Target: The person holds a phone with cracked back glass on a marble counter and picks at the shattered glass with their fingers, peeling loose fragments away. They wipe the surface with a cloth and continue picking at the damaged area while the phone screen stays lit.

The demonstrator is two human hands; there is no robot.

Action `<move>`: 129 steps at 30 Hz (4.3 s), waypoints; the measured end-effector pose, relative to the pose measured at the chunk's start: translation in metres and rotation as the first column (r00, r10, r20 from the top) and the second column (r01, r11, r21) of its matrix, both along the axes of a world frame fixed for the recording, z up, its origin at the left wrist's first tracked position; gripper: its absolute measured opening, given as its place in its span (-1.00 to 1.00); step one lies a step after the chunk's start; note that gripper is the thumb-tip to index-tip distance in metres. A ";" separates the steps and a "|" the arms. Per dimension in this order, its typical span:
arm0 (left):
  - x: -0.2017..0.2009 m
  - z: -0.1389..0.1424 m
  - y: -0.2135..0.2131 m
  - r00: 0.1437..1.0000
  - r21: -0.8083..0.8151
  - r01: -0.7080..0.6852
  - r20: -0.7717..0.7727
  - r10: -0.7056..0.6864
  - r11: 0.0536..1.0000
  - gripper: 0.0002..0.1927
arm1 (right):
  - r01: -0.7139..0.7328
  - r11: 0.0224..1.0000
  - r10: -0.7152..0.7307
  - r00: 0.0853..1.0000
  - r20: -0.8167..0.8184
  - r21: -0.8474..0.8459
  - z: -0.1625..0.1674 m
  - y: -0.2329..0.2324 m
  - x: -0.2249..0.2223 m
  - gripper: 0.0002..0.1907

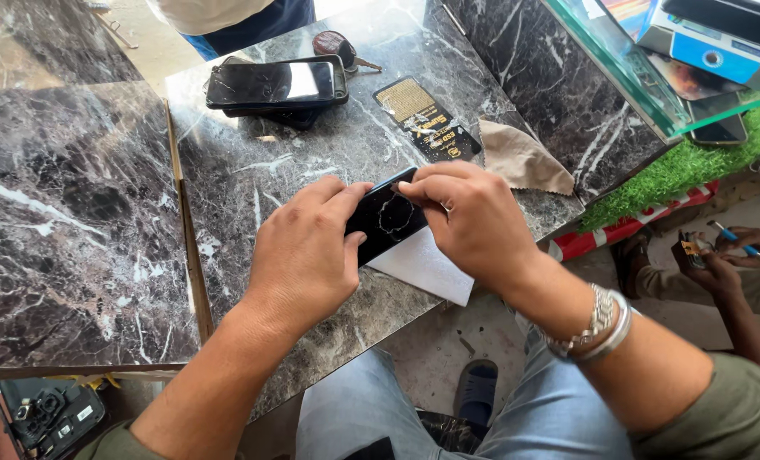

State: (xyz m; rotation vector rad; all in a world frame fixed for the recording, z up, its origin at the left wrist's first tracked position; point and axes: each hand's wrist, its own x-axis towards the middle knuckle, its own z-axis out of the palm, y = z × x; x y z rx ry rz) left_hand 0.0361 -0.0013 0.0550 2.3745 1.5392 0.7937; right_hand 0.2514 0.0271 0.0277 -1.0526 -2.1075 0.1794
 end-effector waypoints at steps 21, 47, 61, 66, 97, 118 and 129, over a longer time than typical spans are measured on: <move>0.000 0.001 0.002 1.000 -0.030 0.012 0.010 -0.012 0.999 -0.51 | -0.352 0.936 0.327 0.873 0.361 0.003 0.031 0.036 0.019 -0.67; 0.001 0.000 0.001 1.000 -0.040 0.005 -0.025 -0.006 0.999 -0.50 | -0.617 0.786 0.431 0.598 0.676 0.045 0.051 0.065 0.021 -0.65; -0.001 0.003 0.001 0.999 -0.034 0.016 0.042 -0.015 0.999 -0.54 | -0.227 0.970 0.241 0.946 0.219 -0.087 0.039 0.023 0.018 -0.80; 0.000 0.003 0.000 1.000 -0.031 0.017 0.019 -0.017 0.999 -0.55 | -0.148 0.986 0.133 0.974 0.181 0.073 0.028 0.005 0.009 -0.73; 0.000 -0.001 0.001 1.000 -0.027 0.021 0.003 -0.021 0.999 -0.52 | -0.317 0.924 0.170 0.842 0.512 0.214 0.026 0.016 0.009 -0.57; 0.001 0.003 -0.002 1.000 -0.022 0.009 0.027 -0.009 1.000 -0.53 | -0.311 0.946 0.323 0.916 0.236 -0.089 0.045 0.023 0.018 -0.64; 0.003 0.005 -0.004 1.000 -0.029 0.002 0.015 -0.002 1.000 -0.53 | -0.076 0.983 0.061 0.993 0.096 0.164 0.019 0.000 0.019 -0.75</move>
